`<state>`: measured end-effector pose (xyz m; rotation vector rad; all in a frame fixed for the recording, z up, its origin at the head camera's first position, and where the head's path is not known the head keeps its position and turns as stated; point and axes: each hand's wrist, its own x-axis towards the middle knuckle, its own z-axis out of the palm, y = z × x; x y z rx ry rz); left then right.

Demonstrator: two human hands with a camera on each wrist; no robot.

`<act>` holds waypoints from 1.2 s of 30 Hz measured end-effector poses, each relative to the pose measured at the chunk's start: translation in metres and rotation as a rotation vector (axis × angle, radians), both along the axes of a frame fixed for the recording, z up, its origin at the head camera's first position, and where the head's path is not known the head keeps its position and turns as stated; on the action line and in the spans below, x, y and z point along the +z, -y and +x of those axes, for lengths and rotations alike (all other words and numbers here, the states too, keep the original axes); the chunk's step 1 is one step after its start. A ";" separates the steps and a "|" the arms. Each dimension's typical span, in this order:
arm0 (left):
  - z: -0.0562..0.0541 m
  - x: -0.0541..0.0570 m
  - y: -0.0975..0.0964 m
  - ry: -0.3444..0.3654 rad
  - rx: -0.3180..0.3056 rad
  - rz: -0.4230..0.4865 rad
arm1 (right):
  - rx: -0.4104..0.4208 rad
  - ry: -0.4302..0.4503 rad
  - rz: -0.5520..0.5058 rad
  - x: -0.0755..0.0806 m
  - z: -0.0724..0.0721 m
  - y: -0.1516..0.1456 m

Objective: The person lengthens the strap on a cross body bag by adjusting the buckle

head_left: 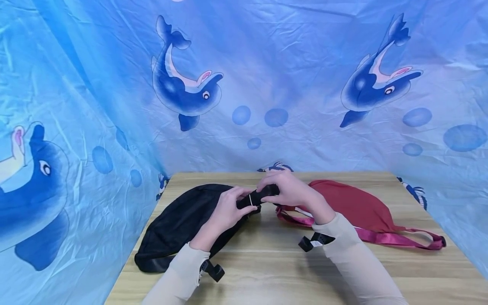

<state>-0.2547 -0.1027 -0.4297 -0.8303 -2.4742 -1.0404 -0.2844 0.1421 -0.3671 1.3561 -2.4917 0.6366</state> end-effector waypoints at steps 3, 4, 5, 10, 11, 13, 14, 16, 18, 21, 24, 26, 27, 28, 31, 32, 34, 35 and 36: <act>0.000 -0.001 0.001 0.008 -0.003 0.000 | -0.003 0.017 -0.053 -0.001 -0.001 -0.001; 0.000 -0.002 0.001 0.014 -0.003 0.005 | -0.007 0.022 -0.079 -0.001 -0.001 -0.002; -0.001 -0.002 0.002 0.022 0.001 0.014 | -0.011 0.020 -0.113 -0.003 -0.003 -0.004; 0.000 0.006 0.008 0.047 0.050 0.092 | -0.167 0.072 -0.358 -0.021 -0.002 -0.015; 0.001 0.008 0.009 0.049 0.062 0.114 | -0.209 0.116 -0.439 -0.027 -0.002 -0.018; 0.001 0.012 0.012 0.061 0.077 0.162 | -0.275 0.236 -0.596 -0.039 -0.001 -0.024; 0.001 0.014 0.013 0.070 0.084 0.186 | -0.288 0.298 -0.662 -0.045 -0.002 -0.026; 0.001 0.018 0.015 0.092 0.092 0.240 | -0.279 0.440 -0.754 -0.057 -0.003 -0.026; 0.001 0.022 0.017 0.118 0.093 0.297 | -0.265 0.551 -0.746 -0.070 -0.004 -0.022; 0.002 0.026 0.019 0.148 0.084 0.364 | -0.241 0.575 -0.617 -0.086 -0.007 -0.006; 0.003 0.027 0.019 0.147 0.064 0.390 | -0.182 0.503 -0.553 -0.096 -0.011 0.013; 0.004 0.027 0.019 0.147 0.054 0.393 | -0.124 0.460 -0.569 -0.097 -0.013 0.024; 0.004 0.027 0.019 0.148 0.049 0.393 | -0.096 0.451 -0.582 -0.095 -0.014 0.029; 0.005 0.027 0.019 0.152 0.044 0.393 | -0.073 0.449 -0.596 -0.094 -0.015 0.032; 0.007 0.025 0.018 0.174 0.024 0.389 | -0.017 0.481 -0.630 -0.091 -0.016 0.039; 0.007 0.025 0.019 0.180 0.020 0.387 | -0.004 0.497 -0.630 -0.091 -0.017 0.040; 0.008 0.026 0.019 0.182 0.007 0.395 | 0.026 0.535 -0.630 -0.091 -0.018 0.040; 0.009 0.026 0.020 0.180 0.004 0.404 | 0.036 0.535 -0.612 -0.092 -0.019 0.040; 0.009 0.027 0.021 0.175 0.002 0.415 | 0.037 0.519 -0.587 -0.093 -0.019 0.040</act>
